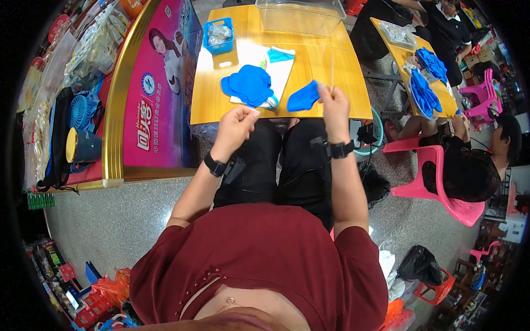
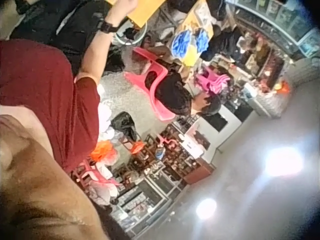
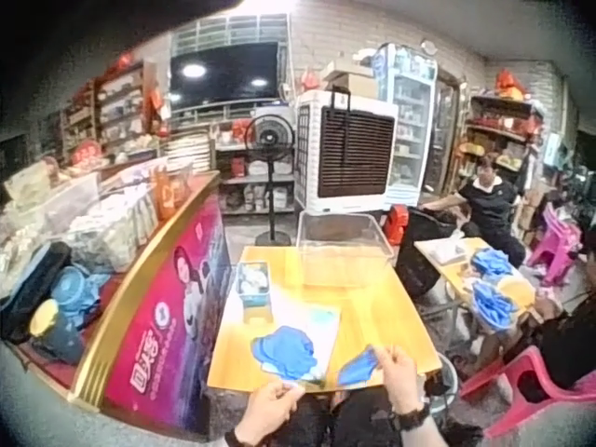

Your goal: The person manipulates small blue foam sheets with a thin wooden stick.

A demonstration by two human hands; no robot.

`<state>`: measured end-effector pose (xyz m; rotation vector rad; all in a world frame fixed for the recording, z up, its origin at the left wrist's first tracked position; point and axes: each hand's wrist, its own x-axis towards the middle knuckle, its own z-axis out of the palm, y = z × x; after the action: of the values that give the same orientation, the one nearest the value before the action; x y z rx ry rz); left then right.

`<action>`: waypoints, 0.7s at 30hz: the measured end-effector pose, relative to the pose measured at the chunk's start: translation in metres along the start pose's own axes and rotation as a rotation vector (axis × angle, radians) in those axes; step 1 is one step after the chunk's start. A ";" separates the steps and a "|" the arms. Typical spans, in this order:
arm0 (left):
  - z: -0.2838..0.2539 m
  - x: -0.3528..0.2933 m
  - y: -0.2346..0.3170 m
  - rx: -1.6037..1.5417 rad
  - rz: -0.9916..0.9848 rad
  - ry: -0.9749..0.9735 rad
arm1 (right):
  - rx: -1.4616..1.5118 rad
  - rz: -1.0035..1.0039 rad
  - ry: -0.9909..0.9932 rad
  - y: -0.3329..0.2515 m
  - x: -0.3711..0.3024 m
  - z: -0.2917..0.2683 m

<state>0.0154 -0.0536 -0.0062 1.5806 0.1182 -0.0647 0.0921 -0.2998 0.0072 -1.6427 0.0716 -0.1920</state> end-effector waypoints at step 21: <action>-0.052 0.132 -0.022 0.765 0.316 0.282 | 0.072 0.082 -0.137 0.033 -0.044 -0.021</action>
<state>0.1425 0.0029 -0.0431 2.3487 0.0626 0.4057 0.0473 -0.3159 -0.0274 -1.5739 0.0273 -0.0192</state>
